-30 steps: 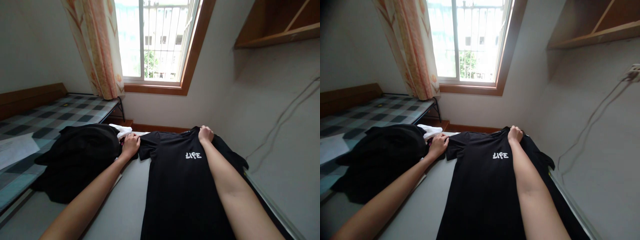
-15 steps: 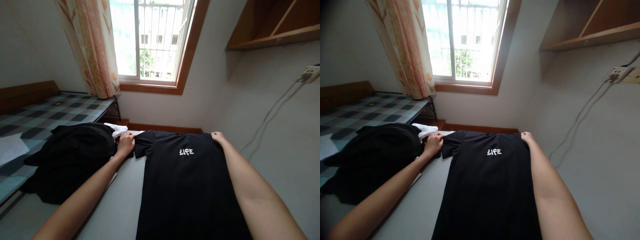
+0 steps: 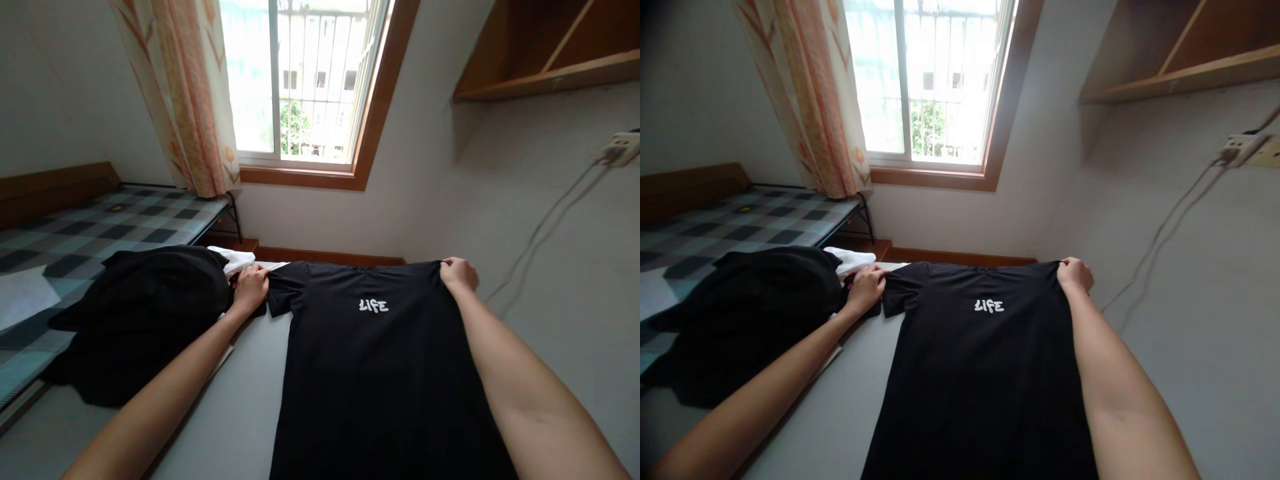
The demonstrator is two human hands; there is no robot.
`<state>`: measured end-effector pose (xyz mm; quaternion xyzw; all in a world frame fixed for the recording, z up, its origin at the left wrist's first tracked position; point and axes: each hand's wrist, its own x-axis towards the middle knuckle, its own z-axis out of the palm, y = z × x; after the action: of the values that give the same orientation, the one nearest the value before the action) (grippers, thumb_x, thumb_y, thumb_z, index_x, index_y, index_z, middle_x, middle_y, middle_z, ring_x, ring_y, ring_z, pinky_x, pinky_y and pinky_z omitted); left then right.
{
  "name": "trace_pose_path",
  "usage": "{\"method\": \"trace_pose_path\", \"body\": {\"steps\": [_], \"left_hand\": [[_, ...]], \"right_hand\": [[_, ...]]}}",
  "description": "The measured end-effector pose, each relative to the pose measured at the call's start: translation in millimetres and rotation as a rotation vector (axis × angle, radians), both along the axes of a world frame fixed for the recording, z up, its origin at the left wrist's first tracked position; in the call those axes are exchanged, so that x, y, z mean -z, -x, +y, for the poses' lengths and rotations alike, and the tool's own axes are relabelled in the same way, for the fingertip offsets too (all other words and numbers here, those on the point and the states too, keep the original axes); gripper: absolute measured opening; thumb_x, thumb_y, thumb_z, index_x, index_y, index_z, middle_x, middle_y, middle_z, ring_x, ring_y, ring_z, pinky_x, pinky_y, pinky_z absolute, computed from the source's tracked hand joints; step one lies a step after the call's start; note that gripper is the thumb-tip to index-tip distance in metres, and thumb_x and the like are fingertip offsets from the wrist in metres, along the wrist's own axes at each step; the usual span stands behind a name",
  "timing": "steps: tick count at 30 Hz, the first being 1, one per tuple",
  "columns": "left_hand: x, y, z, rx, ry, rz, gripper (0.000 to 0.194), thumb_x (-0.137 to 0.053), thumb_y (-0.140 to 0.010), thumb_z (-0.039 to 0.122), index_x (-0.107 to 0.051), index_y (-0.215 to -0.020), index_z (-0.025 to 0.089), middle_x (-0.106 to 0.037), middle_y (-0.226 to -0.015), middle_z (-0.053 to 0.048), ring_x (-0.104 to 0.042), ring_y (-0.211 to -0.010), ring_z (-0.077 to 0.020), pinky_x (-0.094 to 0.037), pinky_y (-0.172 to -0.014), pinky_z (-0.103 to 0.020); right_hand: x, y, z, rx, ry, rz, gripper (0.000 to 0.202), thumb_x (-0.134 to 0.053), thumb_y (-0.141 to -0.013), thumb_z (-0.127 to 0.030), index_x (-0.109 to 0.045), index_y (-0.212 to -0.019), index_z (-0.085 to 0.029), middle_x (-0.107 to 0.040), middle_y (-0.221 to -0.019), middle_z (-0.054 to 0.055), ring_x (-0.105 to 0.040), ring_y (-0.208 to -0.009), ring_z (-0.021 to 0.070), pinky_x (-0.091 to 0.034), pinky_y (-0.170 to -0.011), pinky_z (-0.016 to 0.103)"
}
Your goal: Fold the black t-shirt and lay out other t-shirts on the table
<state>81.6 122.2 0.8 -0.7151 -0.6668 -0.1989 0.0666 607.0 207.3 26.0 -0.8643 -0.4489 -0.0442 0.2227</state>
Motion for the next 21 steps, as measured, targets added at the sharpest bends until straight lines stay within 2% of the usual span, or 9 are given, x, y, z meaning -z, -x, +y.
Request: {"method": "trace_pose_path", "body": {"steps": [2, 6, 9, 12, 16, 21], "left_hand": [[1.0, 1, 0, -0.001, -0.008, -0.003, 0.03, -0.046, -0.089, 0.015, -0.071, -0.105, 0.017, -0.065, -0.101, -0.009, -0.058, -0.096, -0.0239, -0.042, -0.089, -0.035], [1.8, 1, 1, 0.0, -0.014, 0.002, 0.029, -0.046, -0.09, 0.016, -0.071, -0.103, 0.016, -0.064, -0.1, -0.009, -0.058, -0.096, -0.024, -0.043, -0.088, -0.036], [2.2, 1, 1, 0.001, -0.021, 0.006, 0.029, -0.046, -0.09, 0.017, -0.071, -0.104, 0.017, -0.063, -0.1, -0.009, -0.058, -0.096, -0.0244, -0.043, -0.088, -0.036], [2.2, 0, 0, -0.019, -0.056, -0.001, 0.029, -0.047, -0.09, 0.019, -0.07, -0.108, 0.018, -0.062, -0.104, -0.01, -0.057, -0.099, -0.025, -0.043, -0.089, -0.036], [1.7, -3, -3, -0.049, -0.104, 0.023, 0.031, -0.049, -0.092, 0.035, -0.069, -0.109, 0.018, -0.059, -0.11, -0.012, -0.055, -0.103, -0.0284, -0.042, -0.091, -0.039], [-0.8, -4, -2, -0.082, -0.009, -0.042, 0.045, -0.048, -0.09, 0.05, -0.068, -0.113, 0.017, -0.065, -0.113, -0.013, -0.056, -0.107, -0.0309, -0.042, -0.093, -0.041]], "right_hand": [[2.4, 10, 5, 0.037, 0.03, 0.042, 0.037, -0.049, -0.087, -0.024, -0.071, -0.114, -0.014, -0.068, -0.108, 0.021, -0.065, -0.102, 0.0317, -0.051, -0.084, 0.041], [16.1, 25, 7, -0.016, 0.19, 0.122, 0.041, -0.046, -0.087, -0.022, -0.069, -0.115, -0.004, -0.065, -0.109, 0.027, -0.063, -0.103, 0.0326, -0.05, -0.085, 0.04], [21.9, 28, 0, -0.06, 0.221, 0.077, 0.045, -0.038, -0.092, -0.031, -0.062, -0.125, -0.01, -0.063, -0.115, 0.025, -0.062, -0.106, 0.0323, -0.048, -0.088, 0.045], [22.9, 35, -13, -0.152, 0.132, -0.122, 0.046, -0.032, -0.096, -0.034, -0.057, -0.131, -0.016, -0.06, -0.123, 0.021, -0.057, -0.114, 0.0307, -0.042, -0.095, 0.049], [24.7, 69, -33, -0.346, -0.005, -0.355, 0.049, -0.033, -0.097, -0.04, -0.055, -0.133, -0.015, -0.05, -0.14, 0.017, -0.04, -0.132, 0.0309, -0.03, -0.107, 0.05], [35.2, 148, -79, -0.805, 0.112, -0.307, 0.058, -0.027, -0.098, -0.051, -0.045, -0.144, -0.022, -0.04, -0.151, 0.012, -0.031, -0.14, 0.0285, -0.026, -0.112, 0.047]]}}
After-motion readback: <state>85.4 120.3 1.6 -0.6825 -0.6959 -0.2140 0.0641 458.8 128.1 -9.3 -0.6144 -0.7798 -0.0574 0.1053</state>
